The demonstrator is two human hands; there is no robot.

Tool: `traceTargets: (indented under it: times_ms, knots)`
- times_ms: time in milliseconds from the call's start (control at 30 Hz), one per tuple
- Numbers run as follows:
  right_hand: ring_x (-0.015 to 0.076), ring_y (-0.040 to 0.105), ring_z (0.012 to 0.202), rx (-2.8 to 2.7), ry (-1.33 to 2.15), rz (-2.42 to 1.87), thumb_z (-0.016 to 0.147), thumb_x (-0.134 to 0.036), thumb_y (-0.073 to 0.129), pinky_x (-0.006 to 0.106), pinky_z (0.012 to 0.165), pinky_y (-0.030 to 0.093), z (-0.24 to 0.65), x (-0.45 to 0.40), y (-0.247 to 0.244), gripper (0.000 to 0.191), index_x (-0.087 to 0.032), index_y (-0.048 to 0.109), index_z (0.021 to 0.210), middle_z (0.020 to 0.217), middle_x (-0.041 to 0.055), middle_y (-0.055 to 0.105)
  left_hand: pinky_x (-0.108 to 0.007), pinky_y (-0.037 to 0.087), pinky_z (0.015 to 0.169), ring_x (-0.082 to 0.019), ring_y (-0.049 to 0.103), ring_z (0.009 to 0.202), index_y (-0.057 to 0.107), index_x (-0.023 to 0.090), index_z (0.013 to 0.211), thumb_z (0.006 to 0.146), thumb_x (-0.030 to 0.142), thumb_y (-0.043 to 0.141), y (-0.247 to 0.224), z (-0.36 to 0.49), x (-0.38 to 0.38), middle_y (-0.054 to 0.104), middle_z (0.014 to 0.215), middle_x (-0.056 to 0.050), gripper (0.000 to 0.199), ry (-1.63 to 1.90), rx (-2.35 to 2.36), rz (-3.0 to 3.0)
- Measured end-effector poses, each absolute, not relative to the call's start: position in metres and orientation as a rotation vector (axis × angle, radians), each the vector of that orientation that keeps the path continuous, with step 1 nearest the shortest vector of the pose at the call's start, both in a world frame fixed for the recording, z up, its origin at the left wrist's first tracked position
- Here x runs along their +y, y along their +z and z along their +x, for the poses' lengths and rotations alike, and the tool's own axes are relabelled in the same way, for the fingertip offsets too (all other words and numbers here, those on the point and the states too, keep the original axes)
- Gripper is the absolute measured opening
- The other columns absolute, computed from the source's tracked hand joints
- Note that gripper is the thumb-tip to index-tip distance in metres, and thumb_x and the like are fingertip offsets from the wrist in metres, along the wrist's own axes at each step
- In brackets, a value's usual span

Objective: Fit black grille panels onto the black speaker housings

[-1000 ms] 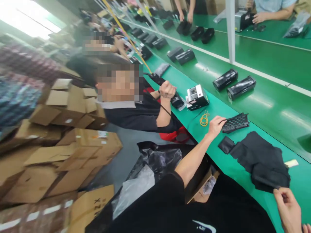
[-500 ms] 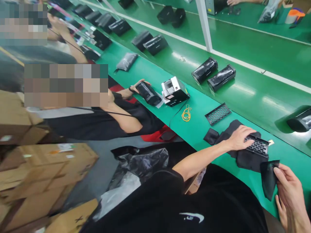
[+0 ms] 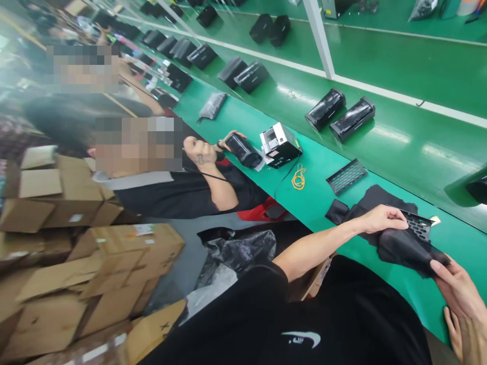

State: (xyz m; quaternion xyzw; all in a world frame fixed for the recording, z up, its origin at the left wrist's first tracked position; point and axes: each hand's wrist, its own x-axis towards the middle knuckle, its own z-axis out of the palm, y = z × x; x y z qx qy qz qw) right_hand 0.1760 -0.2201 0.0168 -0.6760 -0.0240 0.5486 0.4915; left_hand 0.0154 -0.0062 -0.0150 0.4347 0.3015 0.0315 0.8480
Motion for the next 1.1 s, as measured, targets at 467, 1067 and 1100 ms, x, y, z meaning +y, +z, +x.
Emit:
traceTargets:
  times_ms: [467,1067,1100]
  knots:
    - [0.0385,0.061,0.090,-0.494,0.847,-2.499,0.064,-0.071,0.071,0.059,0.096,0.046,0.216,-0.171,-0.047,0.055,-0.022,0.070,0.089,0.084,0.0113,0.067,-0.037,0.055,0.094,-0.028,0.064,0.119,0.064,0.026,0.139,0.096,0.046,0.072,-0.041,0.006,0.011,0.063,0.130,-0.010,0.048,0.013,0.945,2.123]
    - [0.0284,0.062,0.082,-0.662,1.023,-2.254,0.071,-0.073,0.070,0.043,0.080,0.046,0.236,-0.173,-0.054,0.051,-0.025,0.070,0.089,0.085,0.0065,0.071,-0.034,0.051,0.095,-0.020,0.063,0.103,0.067,0.023,0.108,0.089,0.048,0.076,-0.051,-0.004,0.044,0.067,0.119,-0.004,0.033,0.058,1.008,1.851]
    - [0.0259,0.061,0.076,-0.631,1.074,-2.197,0.071,-0.073,0.072,0.040,0.076,0.046,0.236,-0.175,-0.051,0.052,-0.025,0.069,0.089,0.082,0.0053,0.071,-0.034,0.052,0.093,-0.019,0.063,0.099,0.065,0.023,0.116,0.087,0.050,0.078,-0.048,-0.003,0.047,0.068,0.121,-0.005,0.042,0.064,1.013,1.793]
